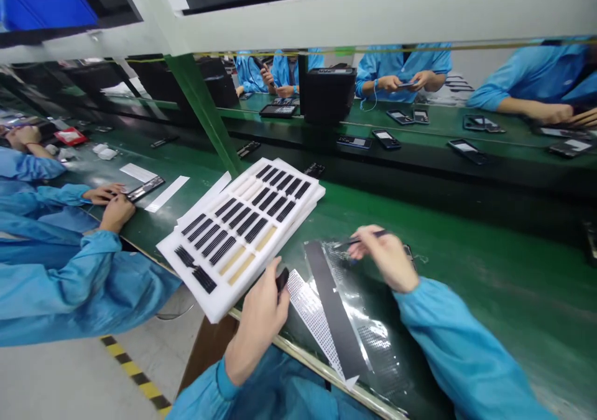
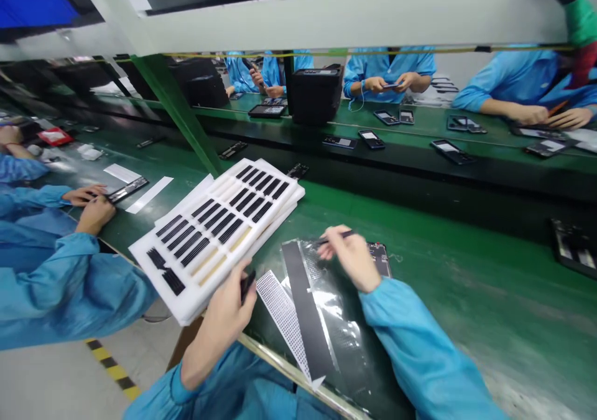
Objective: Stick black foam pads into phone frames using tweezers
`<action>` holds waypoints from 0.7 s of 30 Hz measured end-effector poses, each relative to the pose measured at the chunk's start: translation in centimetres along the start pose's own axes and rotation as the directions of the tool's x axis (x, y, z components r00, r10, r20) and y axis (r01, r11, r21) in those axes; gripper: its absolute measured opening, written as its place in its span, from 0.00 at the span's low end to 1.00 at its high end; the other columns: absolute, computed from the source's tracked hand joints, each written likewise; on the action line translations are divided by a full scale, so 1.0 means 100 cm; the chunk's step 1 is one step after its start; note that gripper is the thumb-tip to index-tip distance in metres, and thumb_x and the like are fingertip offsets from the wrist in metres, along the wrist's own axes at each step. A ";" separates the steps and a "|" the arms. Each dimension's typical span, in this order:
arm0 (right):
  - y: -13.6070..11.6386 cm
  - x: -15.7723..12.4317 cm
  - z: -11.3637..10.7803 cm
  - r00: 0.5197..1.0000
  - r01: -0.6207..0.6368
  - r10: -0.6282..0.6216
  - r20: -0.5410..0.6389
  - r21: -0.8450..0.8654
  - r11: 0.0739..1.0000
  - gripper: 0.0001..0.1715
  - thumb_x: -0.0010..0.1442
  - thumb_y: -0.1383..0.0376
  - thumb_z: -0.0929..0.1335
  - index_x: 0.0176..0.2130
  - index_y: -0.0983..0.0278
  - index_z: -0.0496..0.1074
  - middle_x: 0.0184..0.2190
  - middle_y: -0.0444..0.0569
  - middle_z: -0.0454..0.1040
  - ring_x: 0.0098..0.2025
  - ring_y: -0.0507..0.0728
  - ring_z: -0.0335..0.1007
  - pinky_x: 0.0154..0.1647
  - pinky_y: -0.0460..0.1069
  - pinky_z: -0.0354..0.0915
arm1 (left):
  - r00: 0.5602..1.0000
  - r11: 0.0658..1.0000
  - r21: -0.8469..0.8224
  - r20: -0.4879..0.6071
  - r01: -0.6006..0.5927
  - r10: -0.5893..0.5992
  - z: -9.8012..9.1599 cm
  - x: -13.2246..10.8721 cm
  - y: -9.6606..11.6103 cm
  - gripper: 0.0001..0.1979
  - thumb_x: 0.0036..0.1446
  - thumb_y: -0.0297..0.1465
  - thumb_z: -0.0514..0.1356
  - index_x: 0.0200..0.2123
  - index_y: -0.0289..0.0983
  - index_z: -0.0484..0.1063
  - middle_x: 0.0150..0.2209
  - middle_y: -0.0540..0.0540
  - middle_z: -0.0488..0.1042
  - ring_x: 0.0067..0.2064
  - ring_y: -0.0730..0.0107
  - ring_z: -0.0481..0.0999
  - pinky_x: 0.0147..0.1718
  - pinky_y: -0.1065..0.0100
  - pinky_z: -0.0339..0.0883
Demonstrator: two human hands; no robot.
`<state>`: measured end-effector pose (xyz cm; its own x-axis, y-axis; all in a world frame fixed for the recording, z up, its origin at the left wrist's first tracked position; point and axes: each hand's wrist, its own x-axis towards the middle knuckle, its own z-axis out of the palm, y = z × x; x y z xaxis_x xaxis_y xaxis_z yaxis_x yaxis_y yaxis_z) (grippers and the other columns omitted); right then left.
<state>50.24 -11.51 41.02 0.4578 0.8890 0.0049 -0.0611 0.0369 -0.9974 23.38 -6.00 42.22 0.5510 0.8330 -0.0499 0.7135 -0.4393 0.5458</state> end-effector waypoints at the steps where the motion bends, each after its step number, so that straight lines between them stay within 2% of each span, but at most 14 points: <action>1: 0.016 0.000 0.010 0.992 -0.067 0.072 0.102 -0.053 0.996 0.30 0.59 0.41 0.70 0.33 0.65 0.72 0.22 0.50 0.79 0.22 0.53 0.75 0.24 0.45 0.71 | 0.999 0.993 0.120 0.040 -0.011 0.007 0.005 -0.003 -0.010 0.24 0.63 0.23 0.51 0.62 0.36 0.60 0.48 0.40 0.75 0.48 0.59 0.77 0.48 0.59 0.71; 2: 0.030 -0.001 0.021 0.974 -0.108 0.124 0.188 -0.092 0.990 0.32 0.59 0.39 0.68 0.33 0.65 0.71 0.22 0.51 0.79 0.23 0.54 0.76 0.25 0.46 0.71 | 0.996 0.982 0.186 0.084 -0.026 0.011 0.010 -0.006 -0.017 0.25 0.61 0.20 0.52 0.60 0.37 0.64 0.48 0.40 0.76 0.48 0.57 0.77 0.48 0.58 0.71; 4: 0.053 -0.006 0.043 0.946 -0.133 0.165 0.278 -0.129 0.983 0.34 0.59 0.36 0.67 0.33 0.65 0.71 0.23 0.52 0.79 0.24 0.55 0.77 0.27 0.48 0.73 | 0.988 0.968 0.241 0.147 -0.075 0.040 0.018 -0.013 -0.024 0.29 0.56 0.15 0.51 0.59 0.38 0.68 0.53 0.40 0.75 0.49 0.56 0.77 0.47 0.57 0.72; 8: 0.071 -0.012 0.067 0.946 -0.116 0.157 0.282 -0.157 0.981 0.34 0.60 0.36 0.65 0.36 0.64 0.72 0.26 0.50 0.80 0.28 0.56 0.78 0.34 0.51 0.75 | 0.962 0.831 0.506 0.245 -0.231 0.119 0.029 -0.015 -0.022 0.38 0.53 0.13 0.49 0.66 0.39 0.61 0.70 0.41 0.59 0.52 0.56 0.76 0.46 0.59 0.75; 11: 0.075 -0.010 0.068 0.945 -0.117 0.165 0.284 -0.180 0.977 0.32 0.61 0.37 0.65 0.37 0.63 0.72 0.27 0.50 0.80 0.29 0.56 0.78 0.35 0.51 0.75 | 0.941 0.767 0.569 0.311 -0.295 0.131 0.033 -0.008 -0.022 0.38 0.53 0.14 0.51 0.67 0.38 0.61 0.71 0.44 0.56 0.49 0.58 0.77 0.42 0.61 0.76; 17: 0.083 -0.008 0.060 0.937 -0.144 0.203 0.284 -0.215 0.966 0.32 0.63 0.38 0.64 0.37 0.64 0.71 0.25 0.50 0.79 0.26 0.56 0.77 0.29 0.50 0.74 | 0.914 0.761 0.540 0.369 -0.360 0.170 0.037 -0.001 -0.029 0.37 0.53 0.15 0.51 0.68 0.33 0.60 0.71 0.42 0.57 0.47 0.57 0.77 0.36 0.60 0.77; 21: 0.085 -0.007 0.056 0.929 -0.138 0.206 0.308 -0.230 0.963 0.29 0.65 0.41 0.64 0.37 0.64 0.71 0.26 0.51 0.80 0.27 0.56 0.78 0.29 0.50 0.74 | 0.904 0.758 0.530 0.385 -0.380 0.185 0.040 -0.001 -0.032 0.39 0.51 0.14 0.51 0.68 0.31 0.59 0.70 0.39 0.58 0.46 0.57 0.78 0.35 0.60 0.76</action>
<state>44.46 -9.31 32.97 0.1392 0.9739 -0.1793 0.0822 -0.1918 -0.9780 22.76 -6.03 37.08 0.7967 0.5426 -0.2661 0.5605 -0.8281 -0.0101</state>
